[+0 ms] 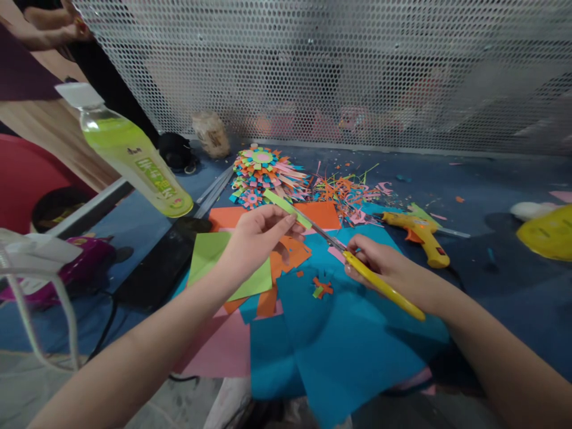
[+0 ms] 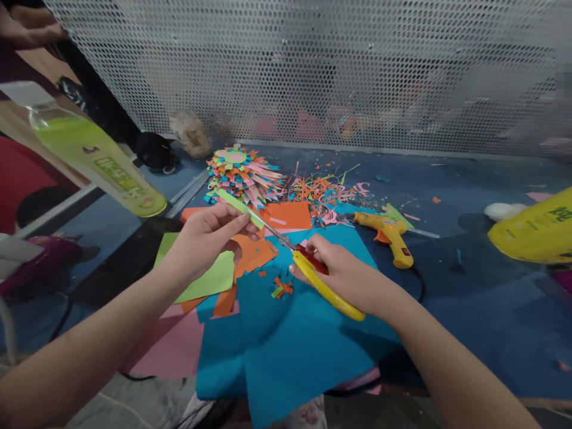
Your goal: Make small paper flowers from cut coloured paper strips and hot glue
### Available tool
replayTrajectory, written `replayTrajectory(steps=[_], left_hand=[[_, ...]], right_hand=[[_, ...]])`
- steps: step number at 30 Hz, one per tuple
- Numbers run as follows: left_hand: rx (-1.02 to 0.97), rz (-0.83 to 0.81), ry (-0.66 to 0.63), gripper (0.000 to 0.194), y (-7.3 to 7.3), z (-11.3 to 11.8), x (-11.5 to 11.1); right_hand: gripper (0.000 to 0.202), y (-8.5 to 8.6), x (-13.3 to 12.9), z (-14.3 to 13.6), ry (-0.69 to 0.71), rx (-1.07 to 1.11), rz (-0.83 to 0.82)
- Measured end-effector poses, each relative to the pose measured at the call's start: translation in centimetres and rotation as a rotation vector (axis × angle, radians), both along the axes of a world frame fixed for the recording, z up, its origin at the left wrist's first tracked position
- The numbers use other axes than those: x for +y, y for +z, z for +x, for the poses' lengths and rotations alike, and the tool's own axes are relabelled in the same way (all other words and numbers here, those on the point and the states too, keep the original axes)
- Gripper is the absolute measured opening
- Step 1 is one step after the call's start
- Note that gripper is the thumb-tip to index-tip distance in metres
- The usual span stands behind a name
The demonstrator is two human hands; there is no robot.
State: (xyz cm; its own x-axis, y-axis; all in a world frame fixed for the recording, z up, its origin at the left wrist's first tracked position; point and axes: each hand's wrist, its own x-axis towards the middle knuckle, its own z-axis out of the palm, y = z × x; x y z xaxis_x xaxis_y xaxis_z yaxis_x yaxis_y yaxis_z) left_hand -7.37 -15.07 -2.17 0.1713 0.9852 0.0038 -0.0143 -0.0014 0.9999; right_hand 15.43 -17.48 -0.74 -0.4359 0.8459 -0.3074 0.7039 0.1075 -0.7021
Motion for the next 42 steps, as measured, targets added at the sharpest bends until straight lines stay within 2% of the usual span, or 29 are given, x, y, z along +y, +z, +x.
replayTrajectory(steps=[9,15,23,30,37,42], left_hand=[[0.011,-0.031,0.004,0.025,0.3,0.3,-0.2],[0.004,-0.030,-0.010,0.025,0.2,0.2,-0.1],[-0.005,-0.045,-0.061,0.027,-0.1,0.4,-0.2],[-0.006,-0.046,-0.063,0.025,-0.1,0.3,-0.1],[0.011,-0.035,-0.061,0.025,0.4,0.3,-0.2],[-0.006,-0.016,-0.043,0.025,0.2,0.0,0.0]], right_hand=[[0.030,-0.9,0.1,0.3,0.018,0.003,0.036],[0.029,-0.9,0.0,0.2,-0.001,0.043,-0.001],[0.030,-1.3,-0.1,0.1,0.008,0.043,0.020],[0.030,-1.0,-0.2,-0.3,-0.021,0.030,0.025],[0.030,-0.9,-0.3,-0.4,-0.024,0.038,0.008],[0.030,-1.1,-0.2,-0.3,-0.012,0.032,0.010]])
